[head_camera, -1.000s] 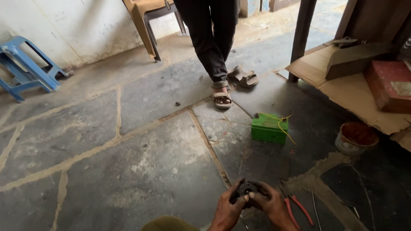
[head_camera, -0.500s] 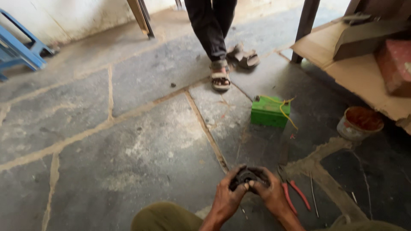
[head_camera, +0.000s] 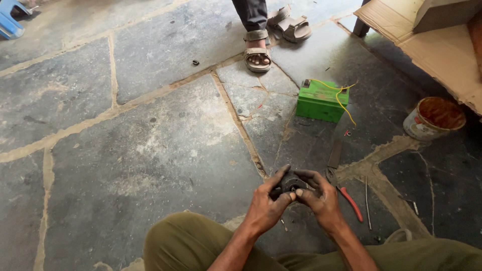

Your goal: The person sits on the floor and works on a small cylindrical motor. They use pliers to manipulate a spring and other small components on the motor's shaft. A green battery and a paint can are visible nearby on the floor.

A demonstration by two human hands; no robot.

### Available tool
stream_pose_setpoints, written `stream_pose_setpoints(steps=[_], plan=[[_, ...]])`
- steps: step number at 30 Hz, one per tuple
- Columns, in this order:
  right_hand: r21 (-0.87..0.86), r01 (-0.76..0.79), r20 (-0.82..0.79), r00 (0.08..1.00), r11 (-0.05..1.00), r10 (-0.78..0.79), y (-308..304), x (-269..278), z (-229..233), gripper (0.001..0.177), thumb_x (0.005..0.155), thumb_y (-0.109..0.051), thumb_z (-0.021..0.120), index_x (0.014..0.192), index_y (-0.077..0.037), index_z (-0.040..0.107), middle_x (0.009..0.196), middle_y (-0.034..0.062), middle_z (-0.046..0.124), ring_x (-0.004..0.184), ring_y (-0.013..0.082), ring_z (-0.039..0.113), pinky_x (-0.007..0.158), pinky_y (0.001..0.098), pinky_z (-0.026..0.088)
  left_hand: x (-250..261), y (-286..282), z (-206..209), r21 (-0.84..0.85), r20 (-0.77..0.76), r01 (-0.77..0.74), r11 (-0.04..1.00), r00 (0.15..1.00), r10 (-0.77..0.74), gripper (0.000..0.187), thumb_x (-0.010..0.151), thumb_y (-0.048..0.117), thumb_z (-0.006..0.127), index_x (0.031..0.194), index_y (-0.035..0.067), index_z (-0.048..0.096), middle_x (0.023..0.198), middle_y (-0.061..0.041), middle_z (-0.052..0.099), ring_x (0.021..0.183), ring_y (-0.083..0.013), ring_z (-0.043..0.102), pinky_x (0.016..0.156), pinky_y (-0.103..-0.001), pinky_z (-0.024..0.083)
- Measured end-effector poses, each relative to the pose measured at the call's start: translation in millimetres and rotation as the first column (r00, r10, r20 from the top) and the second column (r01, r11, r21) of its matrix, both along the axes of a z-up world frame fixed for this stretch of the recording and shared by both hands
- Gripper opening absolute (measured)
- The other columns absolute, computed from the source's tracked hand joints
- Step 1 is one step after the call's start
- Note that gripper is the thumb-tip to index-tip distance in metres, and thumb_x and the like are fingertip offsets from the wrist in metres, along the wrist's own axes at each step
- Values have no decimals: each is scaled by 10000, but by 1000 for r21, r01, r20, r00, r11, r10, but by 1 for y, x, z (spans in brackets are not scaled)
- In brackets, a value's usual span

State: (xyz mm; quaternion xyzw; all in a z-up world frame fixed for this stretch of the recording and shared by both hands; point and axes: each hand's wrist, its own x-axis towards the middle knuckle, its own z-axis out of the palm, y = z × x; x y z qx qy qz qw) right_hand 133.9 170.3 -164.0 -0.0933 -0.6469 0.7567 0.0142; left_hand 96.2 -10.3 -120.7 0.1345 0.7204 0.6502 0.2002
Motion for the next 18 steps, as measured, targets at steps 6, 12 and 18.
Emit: stream_pose_setpoints(steps=[6,12,18], plan=[[-53,20,40,999,998,-18,2,0,-4,588,824,-215,701,1330,45,553,1276,223,668,1127,292,716,899,407,650,-2,2,-2,-25,34,46,999,998,-45,759,853,304,678,1549,104,450,1318,-175,679,1191,-258,689,1019,-368,560],[-126,14,49,999,992,-8,10,-3,-30,545,835,-162,666,1337,25,567,1237,156,692,1084,238,705,854,378,634,-5,4,-24,23,-45,-9,1000,999,10,760,825,259,739,1523,52,519,1210,-158,730,1103,-207,699,968,-332,564],[-289,36,109,994,957,-5,18,-17,-57,613,804,-105,676,1397,-7,557,1155,181,683,945,257,685,798,364,622,-19,19,-54,245,87,-66,967,995,46,816,725,181,825,1472,37,528,1239,-143,710,1120,-209,698,969,-325,573]])
